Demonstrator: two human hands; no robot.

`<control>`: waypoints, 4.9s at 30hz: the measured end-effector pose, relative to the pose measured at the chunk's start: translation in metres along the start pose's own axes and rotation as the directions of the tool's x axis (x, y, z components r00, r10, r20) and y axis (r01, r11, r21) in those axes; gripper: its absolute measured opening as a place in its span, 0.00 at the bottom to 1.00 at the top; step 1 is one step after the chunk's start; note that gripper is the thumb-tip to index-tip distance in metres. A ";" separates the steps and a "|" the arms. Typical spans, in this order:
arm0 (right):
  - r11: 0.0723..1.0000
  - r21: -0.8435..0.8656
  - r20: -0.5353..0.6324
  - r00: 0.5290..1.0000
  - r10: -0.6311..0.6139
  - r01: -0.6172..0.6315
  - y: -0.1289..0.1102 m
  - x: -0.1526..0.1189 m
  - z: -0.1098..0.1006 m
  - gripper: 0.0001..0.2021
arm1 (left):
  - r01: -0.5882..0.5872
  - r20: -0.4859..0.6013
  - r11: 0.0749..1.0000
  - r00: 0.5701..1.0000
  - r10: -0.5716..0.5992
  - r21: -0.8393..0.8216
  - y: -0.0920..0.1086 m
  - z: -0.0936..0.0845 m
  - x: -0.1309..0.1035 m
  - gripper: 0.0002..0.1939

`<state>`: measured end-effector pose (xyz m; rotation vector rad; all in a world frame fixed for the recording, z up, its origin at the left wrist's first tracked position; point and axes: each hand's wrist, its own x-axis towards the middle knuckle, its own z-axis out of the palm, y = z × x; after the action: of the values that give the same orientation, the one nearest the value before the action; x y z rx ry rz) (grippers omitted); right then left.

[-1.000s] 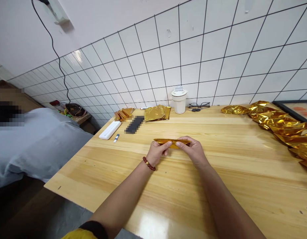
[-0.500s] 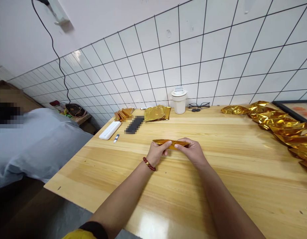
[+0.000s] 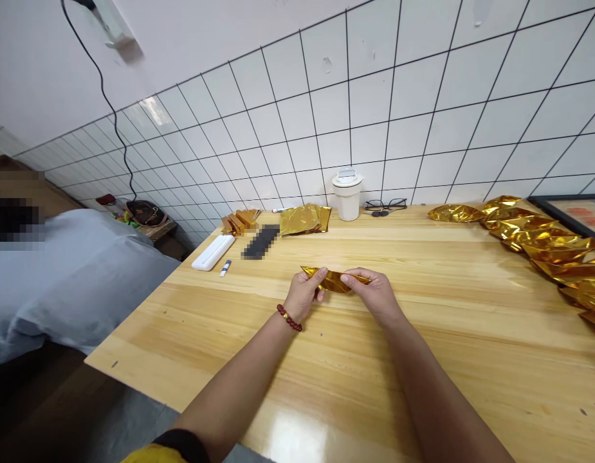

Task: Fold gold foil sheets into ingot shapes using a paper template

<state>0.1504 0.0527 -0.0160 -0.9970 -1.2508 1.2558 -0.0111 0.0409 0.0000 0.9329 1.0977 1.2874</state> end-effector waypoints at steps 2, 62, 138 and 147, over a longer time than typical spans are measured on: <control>1.000 -0.008 0.048 0.999 -0.011 0.011 0.000 0.000 -0.001 0.17 | -0.014 -0.007 1.000 1.000 0.014 -0.023 0.000 -0.001 0.001 0.23; 0.991 -0.112 -0.157 0.983 -0.091 0.074 0.005 -0.001 0.007 0.23 | -0.148 -0.099 0.945 0.987 0.124 -0.293 0.002 -0.005 0.006 0.21; 1.000 -0.001 -0.289 0.957 -0.017 0.017 -0.005 -0.006 0.009 0.18 | -0.272 -0.373 0.938 0.911 0.178 -0.216 -0.019 0.050 0.004 0.53; 0.996 -0.051 -0.164 0.983 -0.084 0.077 -0.001 -0.009 0.011 0.16 | -0.291 -0.442 0.955 0.866 0.236 -0.062 -0.012 0.049 0.003 0.57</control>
<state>0.1409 0.0428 -0.0151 -1.0505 -1.1813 1.0647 0.0395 0.0457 0.0007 0.7354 1.2340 1.8333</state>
